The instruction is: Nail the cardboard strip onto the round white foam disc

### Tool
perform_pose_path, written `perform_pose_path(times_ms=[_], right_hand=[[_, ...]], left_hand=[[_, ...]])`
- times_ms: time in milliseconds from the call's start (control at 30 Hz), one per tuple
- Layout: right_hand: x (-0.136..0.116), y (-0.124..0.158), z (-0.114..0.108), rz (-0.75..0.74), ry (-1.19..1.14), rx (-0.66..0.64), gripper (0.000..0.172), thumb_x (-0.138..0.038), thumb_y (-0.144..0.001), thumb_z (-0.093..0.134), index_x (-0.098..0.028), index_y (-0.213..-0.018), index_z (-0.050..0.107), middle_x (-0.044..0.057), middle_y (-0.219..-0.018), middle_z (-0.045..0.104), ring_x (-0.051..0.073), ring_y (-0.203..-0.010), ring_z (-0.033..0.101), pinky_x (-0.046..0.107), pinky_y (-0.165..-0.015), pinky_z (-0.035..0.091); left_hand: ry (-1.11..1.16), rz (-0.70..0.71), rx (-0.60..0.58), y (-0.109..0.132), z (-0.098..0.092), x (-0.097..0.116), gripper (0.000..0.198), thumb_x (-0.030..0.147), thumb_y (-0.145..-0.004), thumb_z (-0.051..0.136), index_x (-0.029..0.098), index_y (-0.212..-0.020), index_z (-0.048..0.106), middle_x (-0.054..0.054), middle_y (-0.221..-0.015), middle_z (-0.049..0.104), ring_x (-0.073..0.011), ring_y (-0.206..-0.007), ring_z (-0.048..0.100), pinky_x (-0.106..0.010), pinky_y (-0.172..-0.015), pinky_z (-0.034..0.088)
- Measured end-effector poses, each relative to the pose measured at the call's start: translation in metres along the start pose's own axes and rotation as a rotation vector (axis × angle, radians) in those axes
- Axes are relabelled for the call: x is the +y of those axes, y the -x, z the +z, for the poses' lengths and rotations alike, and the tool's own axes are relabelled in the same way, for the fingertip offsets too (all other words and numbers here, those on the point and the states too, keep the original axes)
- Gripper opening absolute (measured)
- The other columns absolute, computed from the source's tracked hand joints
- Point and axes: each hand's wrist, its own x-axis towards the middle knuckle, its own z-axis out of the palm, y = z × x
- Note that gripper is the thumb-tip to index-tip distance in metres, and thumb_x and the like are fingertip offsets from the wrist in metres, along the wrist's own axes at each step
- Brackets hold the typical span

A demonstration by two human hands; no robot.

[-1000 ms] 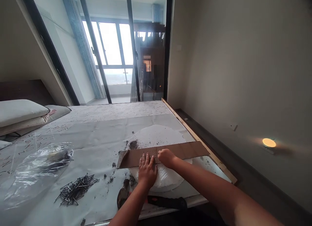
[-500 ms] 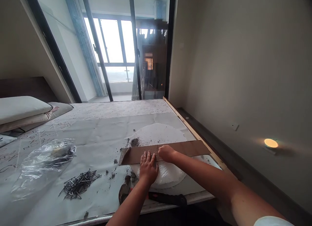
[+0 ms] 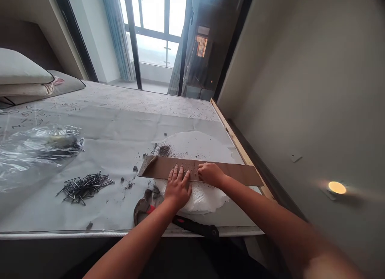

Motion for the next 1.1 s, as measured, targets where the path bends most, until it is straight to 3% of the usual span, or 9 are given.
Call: perform_pose_path(times_ms=[267,433,633,800,967,1033,1100], right_hand=[[0.007,-0.014,0.002,-0.144,-0.030,-0.012,0.021,-0.015,-0.078,0.044,-0.011,-0.080,0.064,0.012,-0.085,0.065,0.020,-0.076,0.059,0.027,-0.063,0.041],[0.007,-0.015,-0.001,-0.125,-0.078,0.016,0.017,-0.015,-0.074,0.046,-0.010,-0.077,0.062,0.012,-0.080,0.065,0.019,-0.071,0.059,0.027,-0.059,0.039],[0.014,-0.013,-0.041,0.009,-0.216,0.123,0.010,-0.014,-0.067,0.047,-0.014,-0.065,0.057,0.007,-0.069,0.060,0.014,-0.058,0.050,0.025,-0.053,0.034],[0.014,-0.004,-0.069,-0.013,-0.389,0.173,0.006,-0.013,-0.064,0.049,-0.016,-0.061,0.053,0.001,-0.064,0.056,0.010,-0.058,0.046,0.022,-0.055,0.036],[-0.005,0.032,-0.072,-0.067,-0.554,0.152,0.007,-0.013,-0.068,0.048,-0.016,-0.065,0.054,0.001,-0.067,0.058,0.009,-0.058,0.049,0.018,-0.051,0.039],[-0.017,0.054,-0.073,-0.049,-0.665,0.155,0.008,-0.012,-0.068,0.047,-0.016,-0.065,0.053,0.001,-0.067,0.058,0.009,-0.058,0.050,0.018,-0.051,0.040],[-0.031,0.077,-0.077,-0.015,-0.812,0.168,0.009,-0.011,-0.067,0.046,-0.017,-0.065,0.052,0.001,-0.067,0.057,0.009,-0.060,0.051,0.018,-0.053,0.042]], left_hand=[[0.005,-0.003,-0.008,-0.003,0.002,0.000,0.047,0.033,-0.079,0.045,0.018,-0.123,0.050,-0.014,-0.136,0.039,-0.0302,-0.130,0.024,-0.046,-0.106,0.018],[0.022,-0.004,-0.027,-0.004,0.001,0.000,0.049,0.033,-0.076,0.048,0.018,-0.123,0.050,-0.014,-0.136,0.039,-0.0307,-0.130,0.023,-0.046,-0.106,0.017],[0.039,-0.010,-0.030,-0.004,-0.003,0.001,0.048,0.031,-0.077,0.047,0.018,-0.123,0.049,-0.013,-0.137,0.038,-0.0301,-0.131,0.023,-0.046,-0.107,0.017],[0.145,-0.035,-0.024,-0.005,-0.004,0.001,0.050,0.030,-0.077,0.048,0.016,-0.125,0.047,-0.013,-0.138,0.037,-0.0296,-0.131,0.021,-0.047,-0.107,0.016],[0.634,-0.217,-0.007,-0.006,-0.027,0.001,0.048,0.031,-0.078,0.046,0.015,-0.123,0.048,-0.012,-0.137,0.039,-0.0274,-0.131,0.024,-0.047,-0.107,0.019],[1.017,-0.379,-0.041,0.001,-0.049,0.008,0.043,0.033,-0.080,0.044,0.014,-0.117,0.052,-0.013,-0.132,0.044,-0.0268,-0.126,0.034,-0.045,-0.104,0.025],[1.490,-0.514,-0.171,0.014,-0.075,0.020,0.039,0.036,-0.082,0.041,0.014,-0.111,0.055,-0.014,-0.124,0.052,-0.0262,-0.117,0.045,-0.044,-0.101,0.031]])
